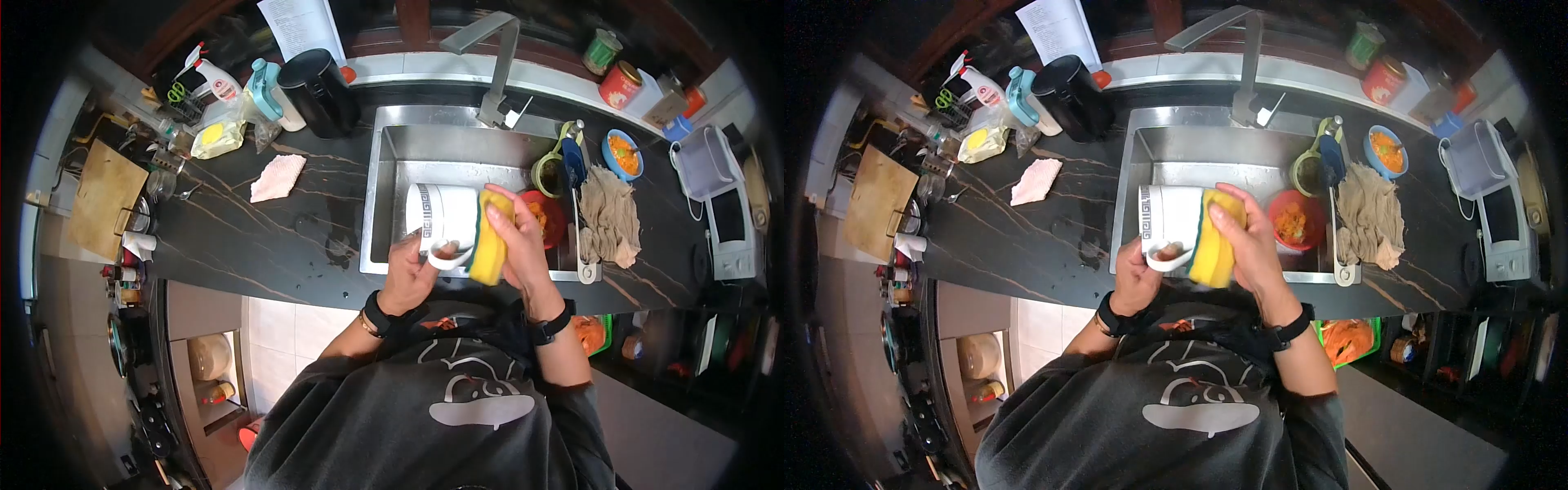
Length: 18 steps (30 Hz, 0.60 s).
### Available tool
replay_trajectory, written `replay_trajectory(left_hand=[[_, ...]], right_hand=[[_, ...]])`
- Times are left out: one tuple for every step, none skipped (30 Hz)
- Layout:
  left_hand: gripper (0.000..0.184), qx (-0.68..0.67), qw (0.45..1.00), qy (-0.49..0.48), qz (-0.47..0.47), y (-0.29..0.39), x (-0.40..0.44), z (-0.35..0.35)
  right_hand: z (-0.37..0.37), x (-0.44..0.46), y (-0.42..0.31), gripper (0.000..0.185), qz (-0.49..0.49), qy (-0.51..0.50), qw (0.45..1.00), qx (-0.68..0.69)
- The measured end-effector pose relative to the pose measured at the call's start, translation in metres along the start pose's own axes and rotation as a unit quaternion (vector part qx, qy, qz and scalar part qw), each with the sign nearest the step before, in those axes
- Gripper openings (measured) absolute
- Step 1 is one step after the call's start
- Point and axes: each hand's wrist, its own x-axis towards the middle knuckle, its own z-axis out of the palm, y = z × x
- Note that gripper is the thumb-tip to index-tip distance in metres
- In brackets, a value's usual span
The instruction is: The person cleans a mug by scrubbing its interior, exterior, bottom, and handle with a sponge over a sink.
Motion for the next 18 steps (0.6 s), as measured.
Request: replay_trajectory(left_hand=[[0.014, 0.067, 0.996, -0.030, 0.050, 0.004, 0.005, -0.002], [0.014, 0.066, 0.996, -0.032, 0.052, 0.004, 0.006, -0.003], [0.014, 0.098, 0.989, -0.062, 0.095, 0.003, 0.008, -0.004], [0.015, 0.130, 0.978, -0.090, 0.138, 0.003, 0.009, -0.005], [0.015, 0.141, 0.978, -0.073, 0.134, 0.001, 0.010, -0.003], [0.015, 0.141, 0.978, -0.073, 0.134, -0.003, 0.007, -0.002], [0.015, 0.068, 0.996, -0.025, 0.049, -0.009, 0.003, -0.001], [0.015, -0.007, 0.999, 0.024, -0.036, -0.012, 0.000, -0.001], [0.015, 0.024, 0.999, 0.011, -0.028, -0.006, 0.002, -0.002], [0.015, 0.025, 0.999, 0.009, -0.029, -0.003, 0.003, -0.002], [0.014, 0.030, 0.999, 0.003, -0.021, -0.001, 0.003, -0.001], [0.014, 0.035, 0.999, -0.003, -0.014, 0.000, 0.002, -0.001], [0.015, 0.038, 0.999, -0.027, 0.015, -0.001, 0.002, -0.003], [0.015, 0.038, 0.999, -0.029, 0.017, 0.001, 0.004, -0.003], [0.015, 0.074, 0.995, -0.052, 0.039, 0.006, 0.006, -0.003], [0.015, 0.111, 0.989, -0.074, 0.061, 0.009, 0.008, -0.003], [0.015, 0.095, 0.991, -0.075, 0.052, 0.007, 0.007, -0.004], [0.015, 0.094, 0.991, -0.076, 0.052, 0.007, 0.006, -0.004]], right_hand=[[0.000, 0.005, -0.003, 0.036, 0.034, 0.025, 0.999, 0.003], [-0.003, 0.008, -0.003, 0.036, 0.032, 0.026, 0.999, 0.003], [-0.005, 0.010, -0.004, 0.035, 0.051, 0.037, 0.998, 0.017], [-0.005, 0.011, -0.006, 0.034, 0.070, 0.046, 0.996, 0.030], [-0.001, 0.003, -0.005, 0.038, 0.061, 0.055, 0.996, 0.047], [0.002, -0.004, 0.000, 0.038, 0.061, 0.054, 0.996, 0.047], [0.002, -0.010, 0.008, 0.041, 0.001, 0.015, 1.000, 0.023], [0.001, -0.011, 0.014, 0.044, -0.059, -0.026, 0.998, 0.000], [-0.002, -0.009, 0.017, 0.050, -0.057, -0.040, 0.997, 0.021], [-0.005, -0.007, 0.017, 0.050, -0.057, -0.039, 0.997, 0.022], [-0.006, -0.004, 0.015, 0.048, -0.028, -0.023, 0.999, 0.032], [-0.006, -0.002, 0.013, 0.047, 0.003, -0.007, 0.999, 0.042], [-0.006, 0.002, 0.010, 0.043, 0.022, 0.009, 0.998, 0.056], [-0.009, 0.005, 0.008, 0.043, 0.020, 0.009, 0.998, 0.056], [-0.013, 0.008, 0.007, 0.041, 0.042, 0.011, 0.997, 0.061], [-0.015, 0.010, 0.005, 0.040, 0.065, 0.013, 0.996, 0.066], [-0.015, 0.008, 0.004, 0.039, 0.076, 0.002, 0.995, 0.059], [-0.013, 0.004, 0.001, 0.039, 0.075, 0.003, 0.995, 0.059]])
